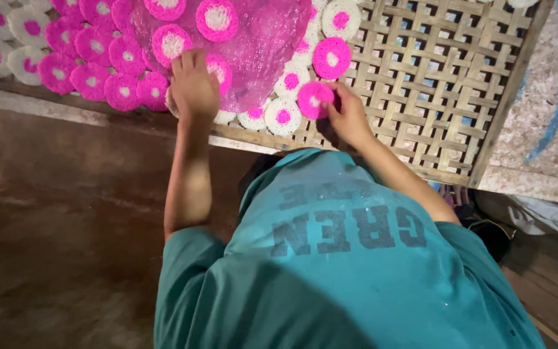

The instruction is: The person arranges white and pink circular discs on woven drying racks. They pick up a pink tray holding the discs, place the discs one by one onto the rack in rows, and then return the tray to the side. The process is repeated across multiple racks.

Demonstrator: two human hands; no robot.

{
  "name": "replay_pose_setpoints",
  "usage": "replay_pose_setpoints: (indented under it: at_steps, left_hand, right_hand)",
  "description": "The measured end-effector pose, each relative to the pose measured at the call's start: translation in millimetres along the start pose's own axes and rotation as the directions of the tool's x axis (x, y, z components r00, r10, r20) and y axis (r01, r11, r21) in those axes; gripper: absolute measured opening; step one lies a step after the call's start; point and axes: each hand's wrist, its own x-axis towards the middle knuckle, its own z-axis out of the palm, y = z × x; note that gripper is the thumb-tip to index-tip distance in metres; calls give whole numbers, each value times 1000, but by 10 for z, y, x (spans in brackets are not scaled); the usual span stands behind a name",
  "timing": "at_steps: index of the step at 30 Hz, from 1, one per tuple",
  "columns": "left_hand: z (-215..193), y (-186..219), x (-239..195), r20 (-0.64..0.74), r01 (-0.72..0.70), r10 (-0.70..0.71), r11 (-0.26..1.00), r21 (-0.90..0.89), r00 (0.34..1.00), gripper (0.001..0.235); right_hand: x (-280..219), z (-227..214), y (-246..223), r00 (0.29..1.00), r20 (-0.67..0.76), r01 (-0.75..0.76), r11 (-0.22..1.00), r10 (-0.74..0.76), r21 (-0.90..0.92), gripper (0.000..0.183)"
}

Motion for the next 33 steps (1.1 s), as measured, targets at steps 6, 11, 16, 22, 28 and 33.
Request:
replay_pose_setpoints:
  at_steps: [6,11,16,22,28,33]
  left_hand:
    - [-83,-170,56,136,88,-85,996,-18,987,24]
    - [-255,111,-29,206,174,-81,857,-485,975,21]
    - [-274,1001,-321,441,439,193,51,-897,877,16]
    - [-322,886,-241,67,-136,193,859,-494,979,36]
    - [-47,75,-134,-105,17,-18,1000,-15,994,61]
    - [303,-387,-36,-135,89,-93,995,-34,986,54]
  right_hand:
    - [73,15,-213,960,-203,161,974,-193,-162,38]
    - [85,8,-290,903,-273,209,895,-332,-395,38]
    - [-125,143,-262,858,398,-498,338,325,798,28]
    - [-381,142,-179,849,387,-529,567,360,631,29]
    - [-505,189,-269,1000,-15,-10,987,8,-158,41]
    - [-426,165,-517,986,-82,118,957,-144,-265,49]
